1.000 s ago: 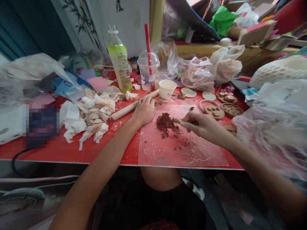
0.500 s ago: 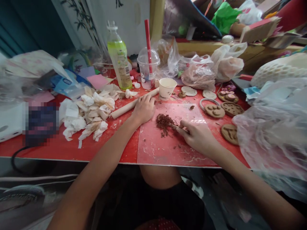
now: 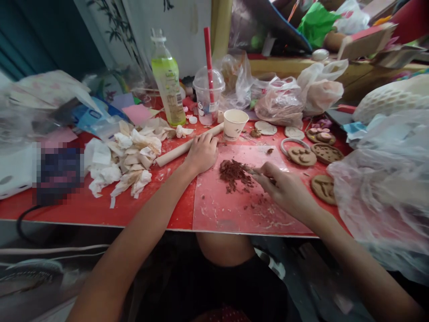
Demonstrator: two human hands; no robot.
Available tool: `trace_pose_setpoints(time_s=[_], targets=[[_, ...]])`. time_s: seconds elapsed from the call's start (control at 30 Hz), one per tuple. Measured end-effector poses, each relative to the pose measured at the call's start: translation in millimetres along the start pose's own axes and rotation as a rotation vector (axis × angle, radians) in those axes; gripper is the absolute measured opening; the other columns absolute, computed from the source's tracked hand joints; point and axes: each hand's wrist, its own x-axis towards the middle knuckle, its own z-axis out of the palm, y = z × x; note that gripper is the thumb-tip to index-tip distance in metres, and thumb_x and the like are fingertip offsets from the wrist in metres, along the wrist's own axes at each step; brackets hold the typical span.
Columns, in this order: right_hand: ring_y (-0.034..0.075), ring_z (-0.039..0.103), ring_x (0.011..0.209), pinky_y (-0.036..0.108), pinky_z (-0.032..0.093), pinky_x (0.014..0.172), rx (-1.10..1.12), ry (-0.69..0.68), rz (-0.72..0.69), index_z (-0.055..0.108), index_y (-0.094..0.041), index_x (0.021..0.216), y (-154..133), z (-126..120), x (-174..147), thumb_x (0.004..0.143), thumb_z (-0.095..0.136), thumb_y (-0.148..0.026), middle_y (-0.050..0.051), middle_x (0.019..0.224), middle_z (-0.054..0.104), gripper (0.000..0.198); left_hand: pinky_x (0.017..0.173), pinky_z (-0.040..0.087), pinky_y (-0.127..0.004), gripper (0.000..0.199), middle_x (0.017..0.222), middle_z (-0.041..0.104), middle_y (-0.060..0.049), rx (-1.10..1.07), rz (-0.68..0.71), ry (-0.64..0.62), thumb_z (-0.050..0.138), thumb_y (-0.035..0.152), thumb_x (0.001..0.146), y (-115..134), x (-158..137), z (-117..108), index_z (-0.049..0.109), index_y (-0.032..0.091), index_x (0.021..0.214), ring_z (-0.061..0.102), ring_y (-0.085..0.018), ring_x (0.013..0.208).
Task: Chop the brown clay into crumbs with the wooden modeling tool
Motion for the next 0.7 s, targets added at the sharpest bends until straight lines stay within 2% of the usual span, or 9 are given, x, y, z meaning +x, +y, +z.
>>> trace_pose_setpoints(time_s=[0.07, 0.27, 0.5, 0.7], targets=[[0.017, 0.055, 0.056, 0.028, 0.034, 0.055, -0.034, -0.01, -0.011, 0.051, -0.022, 0.08, 2.9, 5.4, 5.7, 0.092, 0.043, -0.042, 0.004, 0.067, 0.063, 0.024, 0.101, 0.038, -0.047, 0.032, 0.122, 0.057, -0.016, 0.01, 0.003, 0.004, 0.039, 0.023, 0.094, -0.5, 0.2, 0.5, 0.058, 0.009, 0.115, 0.051, -0.031, 0.119], [0.02, 0.061, 0.066, 0.028, 0.036, 0.058, 0.012, -0.021, 0.038, 0.054, -0.022, 0.084, 9.8, 9.2, 7.0, 0.092, 0.042, -0.044, 0.006, 0.074, 0.068, 0.026, 0.1, 0.038, -0.047, 0.031, 0.123, 0.057, -0.015, -0.001, 0.009, 0.005, 0.039, 0.023, 0.093, -1.3, 0.6, 1.4, 0.058, 0.011, 0.114, 0.051, -0.03, 0.118], [0.019, 0.058, 0.057, 0.026, 0.028, 0.052, -0.24, 0.017, -0.026, 0.056, -0.021, 0.089, 9.4, 15.5, -1.2, 0.094, 0.035, -0.039, 0.006, 0.066, 0.065, 0.028, 0.102, 0.037, -0.048, 0.031, 0.123, 0.057, -0.015, -0.007, 0.0, 0.002, 0.038, 0.023, 0.093, -2.2, 0.4, 2.0, 0.057, 0.012, 0.115, 0.051, -0.03, 0.118], [0.02, 0.059, 0.059, 0.027, 0.026, 0.051, -0.312, -0.017, -0.006, 0.056, -0.02, 0.091, 7.3, 14.1, -8.5, 0.095, 0.034, -0.037, 0.007, 0.065, 0.065, 0.028, 0.102, 0.038, -0.046, 0.03, 0.123, 0.058, -0.014, 0.022, 0.007, 0.006, 0.039, 0.024, 0.094, -3.5, 0.4, 2.2, 0.058, 0.013, 0.114, 0.051, -0.029, 0.118]])
